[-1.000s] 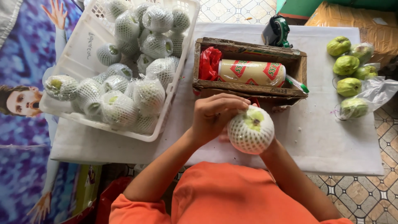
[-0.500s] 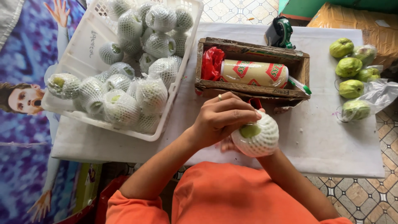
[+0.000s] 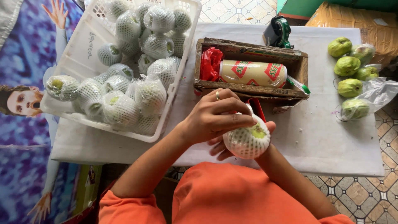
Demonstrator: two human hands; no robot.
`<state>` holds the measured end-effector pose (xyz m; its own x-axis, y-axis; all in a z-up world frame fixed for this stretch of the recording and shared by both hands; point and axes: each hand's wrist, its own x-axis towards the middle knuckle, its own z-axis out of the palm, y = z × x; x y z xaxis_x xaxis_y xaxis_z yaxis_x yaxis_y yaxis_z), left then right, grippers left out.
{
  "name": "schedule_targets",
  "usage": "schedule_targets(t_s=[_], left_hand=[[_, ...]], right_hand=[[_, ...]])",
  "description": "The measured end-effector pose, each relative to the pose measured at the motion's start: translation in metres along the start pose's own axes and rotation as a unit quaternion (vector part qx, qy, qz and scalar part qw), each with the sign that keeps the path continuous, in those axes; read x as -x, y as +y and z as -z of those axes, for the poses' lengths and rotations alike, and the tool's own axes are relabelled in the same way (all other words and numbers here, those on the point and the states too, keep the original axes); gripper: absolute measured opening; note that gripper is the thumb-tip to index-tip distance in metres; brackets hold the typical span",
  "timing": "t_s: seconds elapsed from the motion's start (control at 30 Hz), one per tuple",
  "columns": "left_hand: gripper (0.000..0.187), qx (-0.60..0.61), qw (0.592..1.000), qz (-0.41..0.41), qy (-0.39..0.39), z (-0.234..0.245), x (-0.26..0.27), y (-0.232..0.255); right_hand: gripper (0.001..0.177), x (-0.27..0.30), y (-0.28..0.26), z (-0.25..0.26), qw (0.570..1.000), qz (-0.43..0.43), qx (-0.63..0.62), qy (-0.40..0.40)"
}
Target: Packaging guavas by putting them in foam nets and plastic bags, then sealing with tape
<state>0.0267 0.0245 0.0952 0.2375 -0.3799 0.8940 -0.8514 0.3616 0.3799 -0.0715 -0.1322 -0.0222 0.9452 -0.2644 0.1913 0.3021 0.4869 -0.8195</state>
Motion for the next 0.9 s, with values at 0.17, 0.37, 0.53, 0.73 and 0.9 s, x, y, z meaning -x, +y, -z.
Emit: schedule_targets(t_s=[0.17, 0.37, 0.53, 0.73, 0.9], left_hand=[[0.024, -0.096, 0.994, -0.040, -0.035, 0.016, -0.004, 0.000], [0.026, -0.039, 0.999, -0.012, 0.002, 0.003, -0.002, -0.001], [0.029, -0.030, 0.999, -0.014, -0.003, 0.006, -0.005, -0.002], [0.011, -0.187, 0.981, 0.031, -0.042, 0.022, 0.002, 0.002], [0.004, -0.239, 0.958, 0.155, -0.032, 0.002, 0.031, -0.001]], right_hand=[[0.075, 0.006, -0.006, 0.013, 1.000, 0.010, 0.013, -0.020], [0.085, 0.005, -0.003, 0.012, 0.998, 0.023, 0.035, -0.042], [0.095, -0.002, 0.003, 0.008, 0.996, 0.038, 0.057, -0.063], [0.105, -0.003, 0.000, 0.017, 0.992, 0.050, 0.077, -0.090], [0.099, -0.006, -0.014, 0.002, 0.931, 0.187, 0.312, -0.020]])
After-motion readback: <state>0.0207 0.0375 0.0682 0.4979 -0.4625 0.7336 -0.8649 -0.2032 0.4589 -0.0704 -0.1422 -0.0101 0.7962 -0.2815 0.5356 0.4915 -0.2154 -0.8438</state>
